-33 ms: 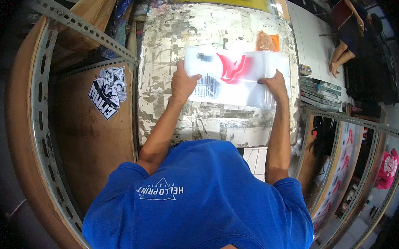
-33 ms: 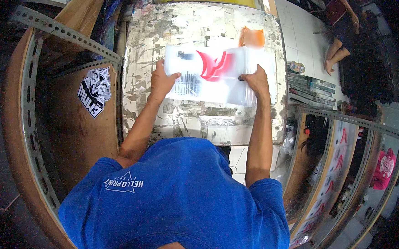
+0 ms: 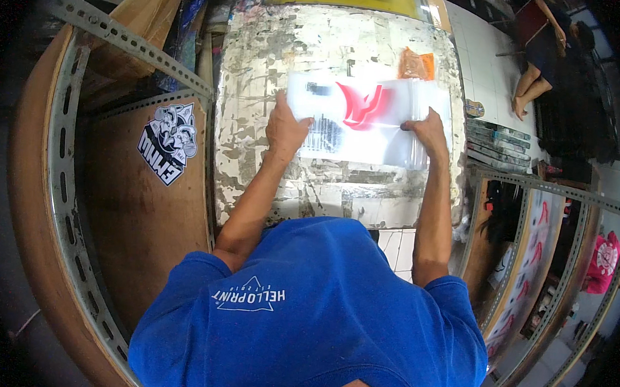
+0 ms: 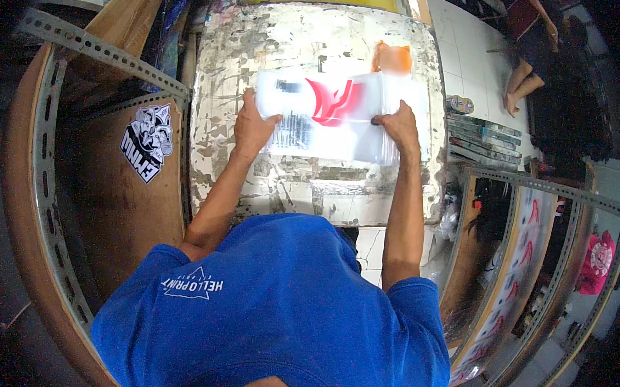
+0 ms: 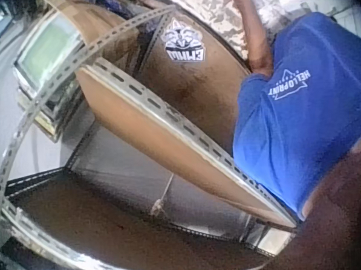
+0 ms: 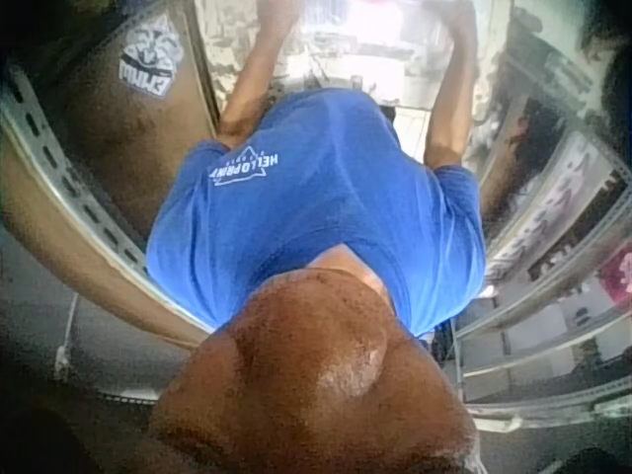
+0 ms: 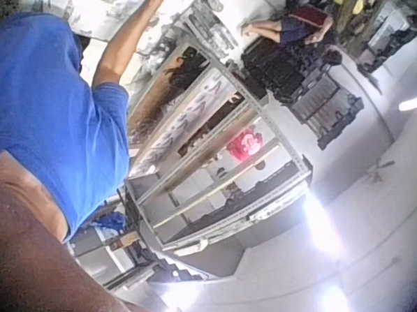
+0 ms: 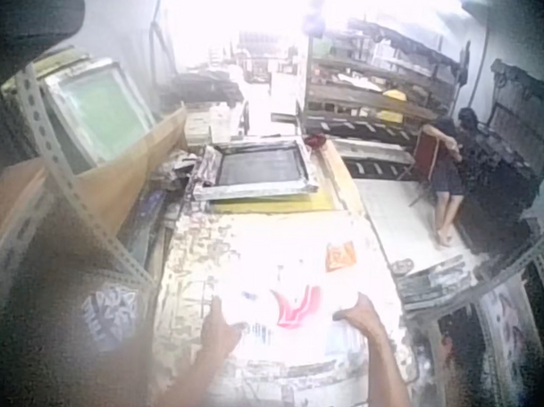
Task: The person sorts a stack of printed plastic sleeves by hand, placing some on a storage shelf and rolling the remaining sleeves into a tight bundle.
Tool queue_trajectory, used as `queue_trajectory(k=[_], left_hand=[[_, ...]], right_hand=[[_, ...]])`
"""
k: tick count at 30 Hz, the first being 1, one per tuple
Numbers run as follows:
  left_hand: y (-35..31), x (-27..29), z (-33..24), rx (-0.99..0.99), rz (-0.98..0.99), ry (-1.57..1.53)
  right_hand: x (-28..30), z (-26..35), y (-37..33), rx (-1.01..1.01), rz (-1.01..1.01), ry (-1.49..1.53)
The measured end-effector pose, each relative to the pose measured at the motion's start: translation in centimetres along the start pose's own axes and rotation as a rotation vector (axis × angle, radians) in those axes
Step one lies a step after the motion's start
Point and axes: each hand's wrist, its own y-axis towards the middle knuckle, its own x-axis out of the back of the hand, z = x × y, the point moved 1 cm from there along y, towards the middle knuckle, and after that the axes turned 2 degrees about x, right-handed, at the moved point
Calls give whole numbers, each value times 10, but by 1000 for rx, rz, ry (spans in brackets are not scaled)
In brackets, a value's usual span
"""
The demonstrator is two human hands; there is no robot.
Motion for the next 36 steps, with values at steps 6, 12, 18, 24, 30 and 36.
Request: queue_trajectory(k=[6, 12, 18, 24, 30, 36], left_hand=[[-14, -1, -5, -578, 159, 133], [-17, -22, 12, -565, 219, 128], [-18, -23, 12, -545, 214, 142], [-20, -22, 9, -575, 181, 133], [-15, -21, 14, -620, 199, 123], [-10, -15, 16, -634, 246, 119]], right_hand=[[1, 3, 2, -31, 8, -16], [-2, 47, -25, -29, -186, -507], [-65, 72, -51, 667, -414, -627], [-120, 73, -66, 632, 336, -1008], [-101, 60, -66, 612, 360, -933], [-97, 60, -69, 608, 381, -943]])
